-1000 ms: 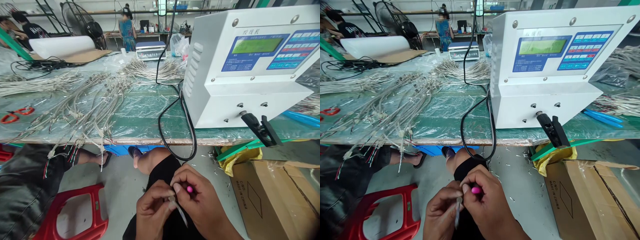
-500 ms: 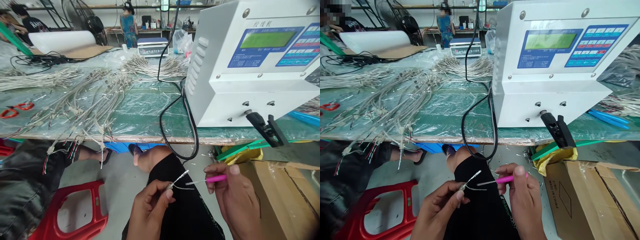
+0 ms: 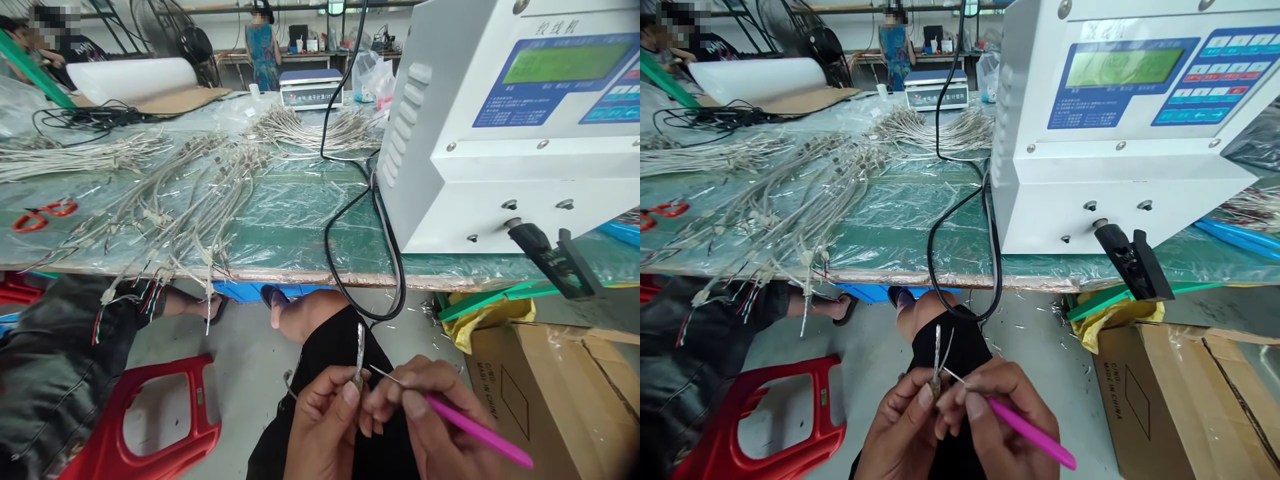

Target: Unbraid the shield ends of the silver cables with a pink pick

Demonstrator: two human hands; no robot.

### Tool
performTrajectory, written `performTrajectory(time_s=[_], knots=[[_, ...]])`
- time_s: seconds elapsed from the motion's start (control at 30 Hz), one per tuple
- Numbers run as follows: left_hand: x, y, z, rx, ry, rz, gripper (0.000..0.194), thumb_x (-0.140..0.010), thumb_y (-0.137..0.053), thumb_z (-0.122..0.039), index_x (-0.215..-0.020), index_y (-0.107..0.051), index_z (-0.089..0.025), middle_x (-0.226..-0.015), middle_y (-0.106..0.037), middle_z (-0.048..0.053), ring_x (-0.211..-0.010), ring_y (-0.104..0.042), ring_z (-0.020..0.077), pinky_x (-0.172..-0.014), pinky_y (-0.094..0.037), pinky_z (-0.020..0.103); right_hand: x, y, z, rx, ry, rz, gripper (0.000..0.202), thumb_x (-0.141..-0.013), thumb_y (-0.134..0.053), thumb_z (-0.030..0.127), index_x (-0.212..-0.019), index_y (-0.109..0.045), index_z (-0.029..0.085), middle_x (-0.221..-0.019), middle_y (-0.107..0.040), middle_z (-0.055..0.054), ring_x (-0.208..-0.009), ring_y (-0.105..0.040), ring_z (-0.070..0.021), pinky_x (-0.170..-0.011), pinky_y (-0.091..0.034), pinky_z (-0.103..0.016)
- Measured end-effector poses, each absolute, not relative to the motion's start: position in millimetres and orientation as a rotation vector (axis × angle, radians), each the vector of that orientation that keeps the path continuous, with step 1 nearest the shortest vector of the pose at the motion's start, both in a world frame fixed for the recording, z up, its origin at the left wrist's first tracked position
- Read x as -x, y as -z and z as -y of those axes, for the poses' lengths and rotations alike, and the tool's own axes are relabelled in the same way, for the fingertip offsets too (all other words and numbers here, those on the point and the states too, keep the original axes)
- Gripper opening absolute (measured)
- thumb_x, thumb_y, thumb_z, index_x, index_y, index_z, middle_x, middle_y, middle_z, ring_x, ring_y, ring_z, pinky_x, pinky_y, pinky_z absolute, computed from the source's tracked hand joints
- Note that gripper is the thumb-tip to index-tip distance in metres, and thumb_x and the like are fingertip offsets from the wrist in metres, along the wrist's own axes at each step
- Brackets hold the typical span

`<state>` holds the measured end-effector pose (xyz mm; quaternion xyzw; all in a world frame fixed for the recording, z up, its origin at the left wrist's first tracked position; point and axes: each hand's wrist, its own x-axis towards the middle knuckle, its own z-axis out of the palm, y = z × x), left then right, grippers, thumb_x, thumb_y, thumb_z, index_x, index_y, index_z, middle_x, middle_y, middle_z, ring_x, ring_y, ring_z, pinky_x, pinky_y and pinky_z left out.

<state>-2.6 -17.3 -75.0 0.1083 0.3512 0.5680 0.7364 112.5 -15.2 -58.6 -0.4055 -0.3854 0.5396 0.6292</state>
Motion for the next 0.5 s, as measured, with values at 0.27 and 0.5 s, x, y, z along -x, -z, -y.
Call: performTrajectory(time_s=[0.27,0.5], knots=[[5.0,70.6,14.6,-0.156,-1.267,-0.808,0.019,-0.070,-0.089,-0.029,-0.081,-0.080,-0.016,-0.060,-0.067,0.001,-0.051,-0.056,0.0084,-0.057,-0.050,0.022,-97.1,49.1,16.8,1.106,-0.815,1.079,0.015,-0.082,-0.075,0.010,-0.085,-0.073,0.025,-0.081,-0.073,-0.002,-0.064,-0.070,-0.0139,-0.052,-0.057,-0.023],[5.5,70.7,12.5,-0.193,-1.317,-0.832,0.017,-0.066,-0.092,-0.025,-0.078,-0.081,-0.018,-0.062,-0.069,0.001,-0.053,-0.057,0.0077,-0.056,-0.049,0.019,-88.1,52.5,21.8,1.286,-0.608,1.097,0.014,-0.079,-0.077,0.013,-0.077,-0.069,0.024,-0.078,-0.076,0.003,-0.064,-0.071,-0.0098,-0.062,-0.059,-0.017]])
